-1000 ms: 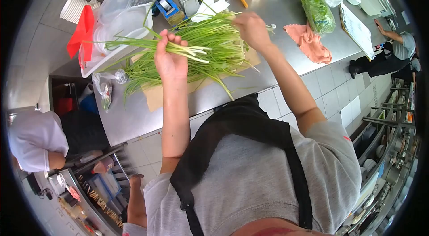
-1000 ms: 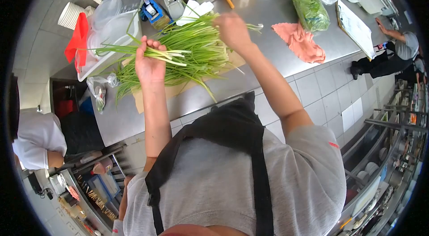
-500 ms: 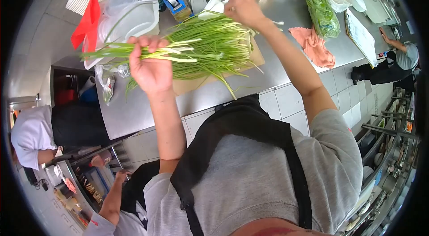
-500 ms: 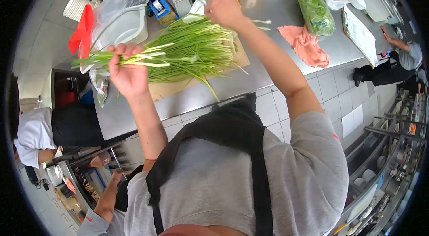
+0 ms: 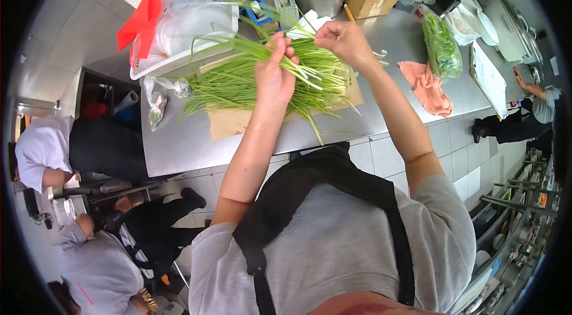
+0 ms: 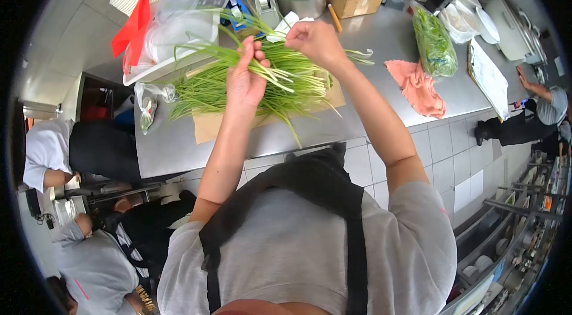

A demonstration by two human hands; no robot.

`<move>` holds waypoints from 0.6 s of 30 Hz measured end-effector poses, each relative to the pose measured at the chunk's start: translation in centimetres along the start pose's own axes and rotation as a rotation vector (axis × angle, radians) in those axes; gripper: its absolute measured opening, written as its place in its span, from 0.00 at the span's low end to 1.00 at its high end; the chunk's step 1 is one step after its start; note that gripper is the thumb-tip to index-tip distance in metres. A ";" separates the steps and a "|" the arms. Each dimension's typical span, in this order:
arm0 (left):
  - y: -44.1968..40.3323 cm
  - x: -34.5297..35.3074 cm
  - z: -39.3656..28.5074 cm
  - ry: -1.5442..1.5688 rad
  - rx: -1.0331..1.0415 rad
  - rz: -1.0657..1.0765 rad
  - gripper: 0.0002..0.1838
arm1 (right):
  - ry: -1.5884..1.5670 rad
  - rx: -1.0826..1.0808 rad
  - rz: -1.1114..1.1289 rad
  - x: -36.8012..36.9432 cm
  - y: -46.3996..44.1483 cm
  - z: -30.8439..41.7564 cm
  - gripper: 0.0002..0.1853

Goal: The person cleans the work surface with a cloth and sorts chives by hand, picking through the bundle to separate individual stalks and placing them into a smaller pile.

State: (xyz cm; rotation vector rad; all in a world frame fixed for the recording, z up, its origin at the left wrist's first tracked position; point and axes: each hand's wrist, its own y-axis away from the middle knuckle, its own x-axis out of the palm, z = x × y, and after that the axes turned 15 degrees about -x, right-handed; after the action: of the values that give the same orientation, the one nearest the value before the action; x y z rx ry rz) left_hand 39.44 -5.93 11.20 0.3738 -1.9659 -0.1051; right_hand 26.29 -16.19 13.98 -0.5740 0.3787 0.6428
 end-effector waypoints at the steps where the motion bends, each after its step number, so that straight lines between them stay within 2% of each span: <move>1: -0.1 0.4 0.1 -0.054 -0.012 -0.013 0.13 | -0.013 -0.004 0.027 0.4 0.3 0.0 0.05; 3: -0.2 0.7 0.7 -0.076 0.006 -0.047 0.11 | -0.016 0.002 0.028 0.9 0.8 0.1 0.06; 5: -0.8 0.1 0.8 -0.110 0.090 -0.111 0.09 | 0.036 -0.129 0.065 1.3 0.7 -0.3 0.05; 7: -0.6 -0.1 0.5 -0.184 0.115 -0.096 0.06 | 0.103 -0.083 0.157 1.7 0.6 -0.5 0.06; 9: -0.8 -0.6 0.5 -0.176 0.112 -0.122 0.06 | -0.040 -0.175 0.038 2.8 0.6 0.1 0.05; 13: -0.4 -0.7 0.1 -0.179 0.198 -0.073 0.07 | -0.232 -0.064 0.039 3.8 0.0 -0.1 0.03; 17: 0.2 -1.2 -0.8 -0.238 0.125 -0.116 0.09 | -0.305 0.039 0.089 4.5 -0.4 1.5 0.01; 18: 0.2 -1.4 -1.3 -0.267 0.140 -0.159 0.09 | -0.323 0.003 0.084 4.9 -0.3 0.9 0.01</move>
State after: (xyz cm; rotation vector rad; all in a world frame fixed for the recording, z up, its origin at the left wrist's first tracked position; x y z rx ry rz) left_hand 41.08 -5.17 10.55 0.6355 -2.2117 -0.1241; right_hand 30.26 -13.65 12.44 -0.4433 0.1007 0.8020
